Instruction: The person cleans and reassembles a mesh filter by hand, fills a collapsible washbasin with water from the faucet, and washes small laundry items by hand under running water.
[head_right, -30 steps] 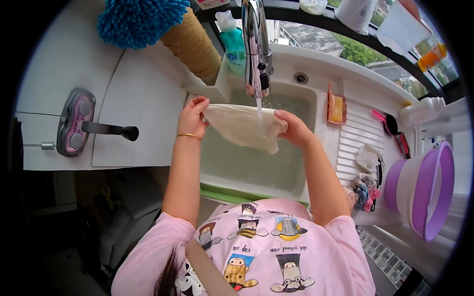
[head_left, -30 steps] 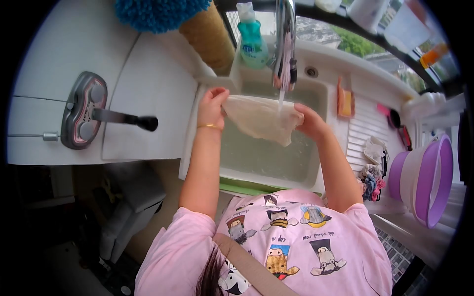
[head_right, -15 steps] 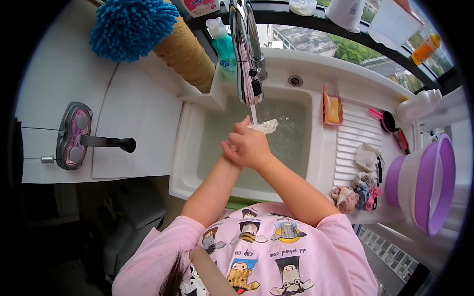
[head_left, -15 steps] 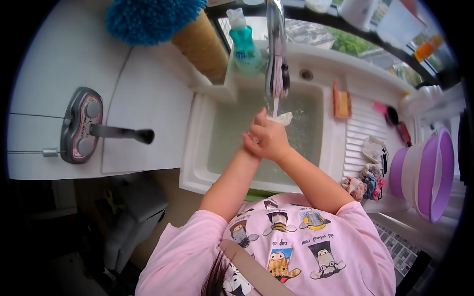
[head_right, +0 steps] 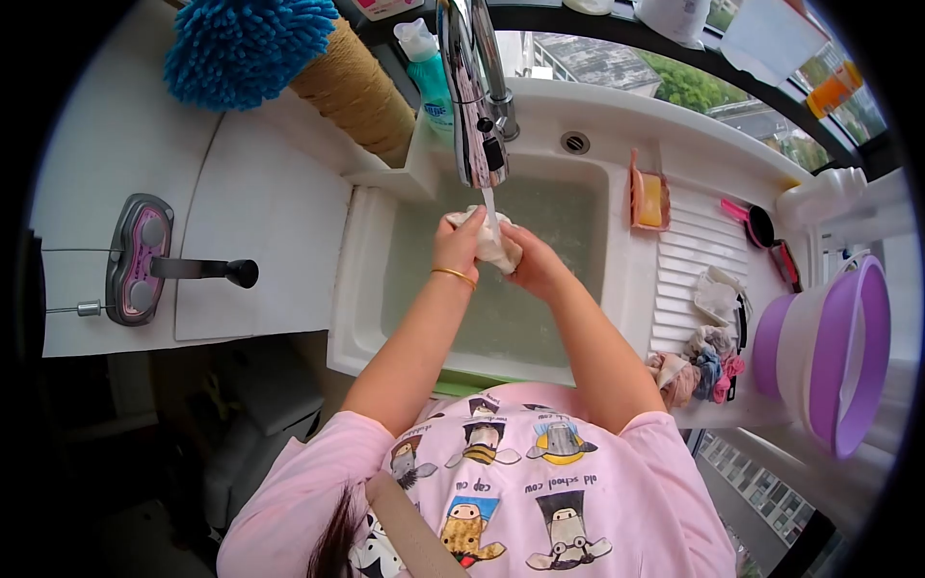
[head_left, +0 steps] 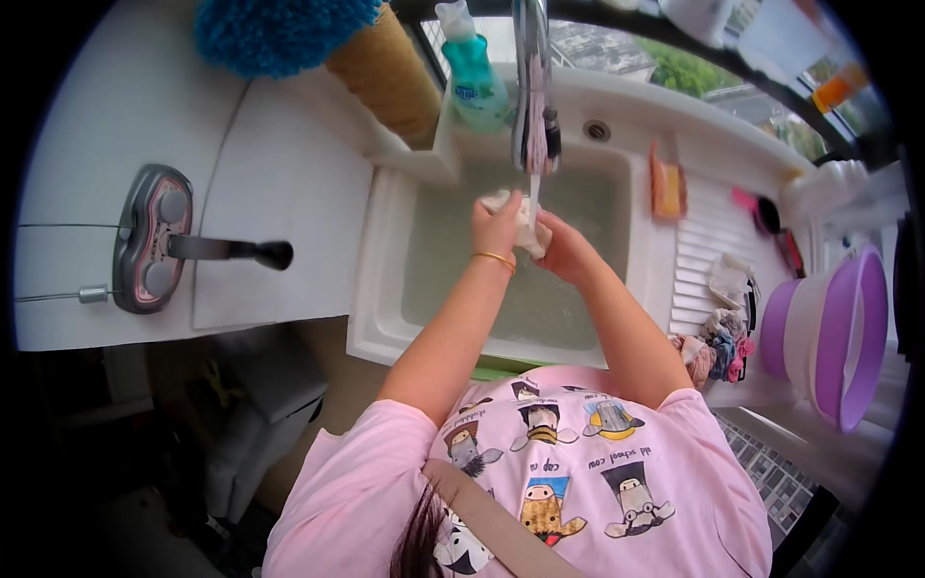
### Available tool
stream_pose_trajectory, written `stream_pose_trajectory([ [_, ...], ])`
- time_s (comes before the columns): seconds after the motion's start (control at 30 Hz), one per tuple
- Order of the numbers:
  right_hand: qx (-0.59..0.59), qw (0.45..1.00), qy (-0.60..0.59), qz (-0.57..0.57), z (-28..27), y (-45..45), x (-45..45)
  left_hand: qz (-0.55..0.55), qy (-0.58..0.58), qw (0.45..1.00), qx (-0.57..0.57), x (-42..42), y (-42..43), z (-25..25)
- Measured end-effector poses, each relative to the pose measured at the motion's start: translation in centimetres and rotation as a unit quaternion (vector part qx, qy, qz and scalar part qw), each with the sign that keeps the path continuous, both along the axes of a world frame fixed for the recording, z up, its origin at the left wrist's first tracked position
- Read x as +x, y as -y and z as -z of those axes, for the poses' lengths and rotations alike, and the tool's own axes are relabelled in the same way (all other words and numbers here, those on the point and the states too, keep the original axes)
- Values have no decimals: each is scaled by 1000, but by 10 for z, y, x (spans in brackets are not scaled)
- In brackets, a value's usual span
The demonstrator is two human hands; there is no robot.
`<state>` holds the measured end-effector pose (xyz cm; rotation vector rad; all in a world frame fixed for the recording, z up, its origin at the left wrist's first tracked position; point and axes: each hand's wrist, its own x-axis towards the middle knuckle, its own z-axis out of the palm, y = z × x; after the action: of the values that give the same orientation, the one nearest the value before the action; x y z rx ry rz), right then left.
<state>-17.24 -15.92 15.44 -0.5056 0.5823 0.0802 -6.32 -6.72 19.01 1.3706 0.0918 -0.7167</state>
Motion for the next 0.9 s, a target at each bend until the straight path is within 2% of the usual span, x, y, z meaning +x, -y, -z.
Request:
stream_pose_trajectory([
  [0.07, -159, 983, -18, 93, -10, -9, 10, -37, -38, 999, 12, 4, 1, 11],
  [0.1, -206, 971, 4, 120, -11, -13, 14, -76, -82, 993, 29, 4, -1, 18],
  [0.13, -205, 971, 5, 121, -25, -19, 18, -75, -82, 993, 30, 8, -6, 19],
  [0.17, -417, 901, 6, 115, -38, -23, 21, -1, -200, 979, -36, 15, -14, 19],
  [0.2, -608, 787, 6, 104, -53, -31, 23, 72, -315, 941, -99, 18, -19, 21],
  [0.23, -608, 787, 6, 105, -63, -41, 26, 129, -328, 905, -238, 20, -19, 40],
  [0.27, -686, 718, 50, 109, -72, -53, 29, 182, -315, 883, -297, 25, -24, 58],
  [0.3, -755, 640, 93, 111, -77, -61, 30, 152, -347, 886, -268, 15, -26, 46],
  [0.33, -756, 638, 93, 112, -80, -66, 28, 121, -378, 886, -238, 4, -27, 33],
  [0.4, -799, 580, 146, 63, -82, -71, 26, 117, -373, 886, -249, 2, -20, 43],
  [0.47, -800, 577, 148, 71, -68, -59, 31, 104, -361, 887, -268, 0, -18, 64],
  [0.53, -811, 584, 12, 1, -60, -40, 34, 90, -349, 888, -285, -2, -20, 68],
  [0.57, -799, 599, -53, 7, -56, -30, 38, 89, -349, 888, -286, -3, -20, 63],
  [0.6, -783, 611, -117, 12, -53, -23, 39, 104, -382, 886, -240, -5, -20, 30],
  [0.63, -753, 648, -98, 57, -57, -16, 34, 118, -412, 882, -195, -5, -19, -5],
  [0.67, -755, 647, -96, 55, -57, -9, 32, 130, -441, 875, -150, -3, -20, -26],
  [0.73, -720, 691, -54, 20, -66, -5, 30, 127, -467, 864, -142, 5, -23, -28],
  [0.77, -627, 779, 2, 2, -79, -9, 21, 120, -440, 875, -161, 10, -22, -21],
  [0.8, -624, 781, 1, -3, -84, -10, 18, 114, -413, 886, -178, 16, -20, -13],
  [0.87, -601, 789, 111, -64, -88, -6, 10, 136, -377, 896, -191, 27, -12, 27],
  [0.9, -601, 788, 111, -65, -87, 1, 8, 143, -359, 909, -155, 28, -9, 27],
])
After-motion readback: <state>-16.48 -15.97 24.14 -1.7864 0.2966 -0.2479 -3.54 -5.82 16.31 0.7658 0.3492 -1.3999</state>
